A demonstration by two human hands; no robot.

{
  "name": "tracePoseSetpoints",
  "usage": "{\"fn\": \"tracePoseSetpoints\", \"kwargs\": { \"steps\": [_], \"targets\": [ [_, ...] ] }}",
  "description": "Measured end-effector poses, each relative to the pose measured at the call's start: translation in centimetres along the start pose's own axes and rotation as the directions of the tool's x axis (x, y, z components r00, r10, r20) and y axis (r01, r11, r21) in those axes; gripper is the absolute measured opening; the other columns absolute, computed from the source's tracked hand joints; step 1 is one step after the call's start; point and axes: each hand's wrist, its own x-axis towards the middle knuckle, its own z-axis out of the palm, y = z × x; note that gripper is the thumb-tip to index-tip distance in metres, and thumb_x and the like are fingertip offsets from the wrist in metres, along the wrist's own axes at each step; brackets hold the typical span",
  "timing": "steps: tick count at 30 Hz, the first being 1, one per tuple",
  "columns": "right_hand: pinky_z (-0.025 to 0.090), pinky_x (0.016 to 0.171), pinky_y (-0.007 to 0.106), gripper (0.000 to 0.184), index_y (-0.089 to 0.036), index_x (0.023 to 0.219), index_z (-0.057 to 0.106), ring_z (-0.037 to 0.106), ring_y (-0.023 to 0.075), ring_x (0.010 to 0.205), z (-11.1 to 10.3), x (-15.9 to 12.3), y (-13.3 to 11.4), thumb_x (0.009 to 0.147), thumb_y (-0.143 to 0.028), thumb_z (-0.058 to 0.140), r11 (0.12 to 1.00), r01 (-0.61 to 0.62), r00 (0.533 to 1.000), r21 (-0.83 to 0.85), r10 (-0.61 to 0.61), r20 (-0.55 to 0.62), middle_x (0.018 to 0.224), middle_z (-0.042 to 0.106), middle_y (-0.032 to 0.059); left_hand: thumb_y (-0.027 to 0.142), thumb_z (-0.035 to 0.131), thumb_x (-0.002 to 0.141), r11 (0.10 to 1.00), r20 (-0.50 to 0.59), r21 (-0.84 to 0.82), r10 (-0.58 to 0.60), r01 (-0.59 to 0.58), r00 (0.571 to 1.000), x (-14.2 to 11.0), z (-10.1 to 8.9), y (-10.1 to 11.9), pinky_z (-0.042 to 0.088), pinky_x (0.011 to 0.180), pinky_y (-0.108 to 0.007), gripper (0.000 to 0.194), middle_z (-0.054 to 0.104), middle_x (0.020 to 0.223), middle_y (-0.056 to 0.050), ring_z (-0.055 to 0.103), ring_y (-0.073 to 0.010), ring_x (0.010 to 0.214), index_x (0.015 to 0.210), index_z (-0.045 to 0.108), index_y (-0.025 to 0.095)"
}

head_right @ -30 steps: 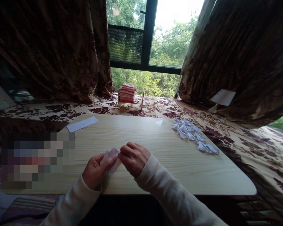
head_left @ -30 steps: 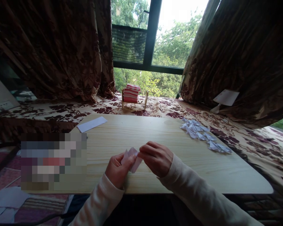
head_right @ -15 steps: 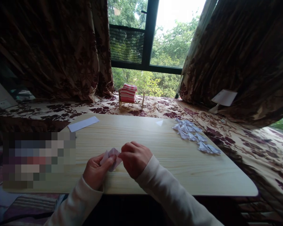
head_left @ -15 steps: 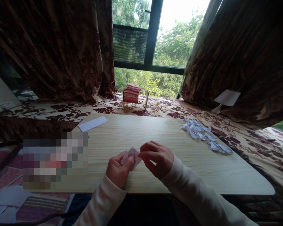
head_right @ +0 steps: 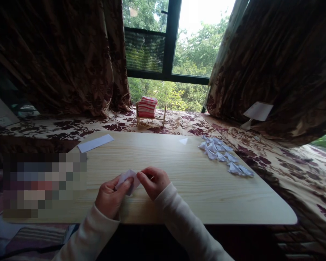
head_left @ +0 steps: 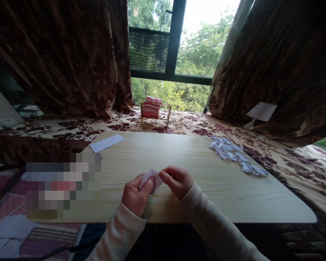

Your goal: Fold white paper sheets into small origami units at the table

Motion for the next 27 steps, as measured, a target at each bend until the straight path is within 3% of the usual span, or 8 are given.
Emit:
{"fn": "tracePoseSetpoints", "kwargs": {
  "steps": [7, 14, 17, 20, 27],
  "targets": [
    [0.037, 0.049, 0.022, 0.019, -0.015, 0.059, 0.058, 0.044, 0.0102, 0.051, -1.4, 1.1, -0.7, 0.073, -0.027, 0.054, 0.982, 0.142, 0.987, -0.125, -0.131, 0.089, 0.053, 0.052, -0.0010, 0.034, 0.060, 0.065, 0.998, 0.091, -0.043, -0.044, 0.048, 0.995, 1.0, 0.0, -0.4, 0.034, 0.047, -0.020, 0.025, 0.049, 0.049, 0.003, 0.042, -0.0097, 0.049, 0.052, 0.060, 0.013],
    [0.036, 0.046, 0.022, 0.028, -0.015, 0.065, 0.060, 0.043, 0.0094, 0.048, -0.9, 0.8, 0.5, 0.074, -0.041, 0.054, 0.977, -0.083, 0.996, 0.195, 0.078, 0.038, 0.053, 0.049, -0.0021, 0.031, 0.058, 0.069, 0.999, -0.044, -0.043, -0.029, 0.027, 0.999, 0.4, 1.0, -0.4, 0.038, 0.054, -0.021, 0.021, 0.055, 0.055, 0.002, 0.047, -0.0118, 0.056, 0.073, 0.068, 0.013],
    [0.034, 0.045, 0.021, 0.024, -0.016, 0.064, 0.058, 0.041, 0.0086, 0.048, -0.1, 0.1, 1.5, 0.070, -0.040, 0.060, 0.964, -0.056, 0.998, 0.258, 0.064, -0.024, 0.053, 0.048, -0.0033, 0.032, 0.058, 0.069, 0.999, -0.062, -0.041, -0.023, 0.020, 0.998, 0.2, 1.1, -0.6, 0.040, 0.055, -0.022, 0.022, 0.057, 0.058, 0.002, 0.050, -0.0123, 0.057, 0.077, 0.068, 0.013],
    [0.034, 0.046, 0.022, 0.025, -0.017, 0.061, 0.055, 0.040, 0.0090, 0.050, 0.3, -0.1, 2.0, 0.070, -0.040, 0.060, 0.965, 0.008, 0.998, 0.261, 0.010, -0.066, 0.053, 0.047, -0.0035, 0.035, 0.059, 0.067, 0.999, -0.043, -0.042, -0.020, 0.018, 0.999, 0.3, 1.1, -0.9, 0.040, 0.052, -0.021, 0.022, 0.055, 0.054, 0.002, 0.049, -0.0117, 0.053, 0.069, 0.066, 0.014],
    [0.032, 0.045, 0.021, 0.024, -0.017, 0.062, 0.055, 0.039, 0.0082, 0.049, 0.6, 0.0, 2.1, 0.072, -0.038, 0.059, 0.945, 0.011, 0.998, 0.328, 0.010, -0.063, 0.053, 0.047, -0.0037, 0.038, 0.059, 0.066, 1.000, -0.026, -0.018, 0.000, 0.000, 1.000, 0.1, 1.3, -1.0, 0.038, 0.048, -0.020, 0.026, 0.051, 0.051, 0.003, 0.047, -0.0099, 0.048, 0.054, 0.058, 0.014]
  ]
}}
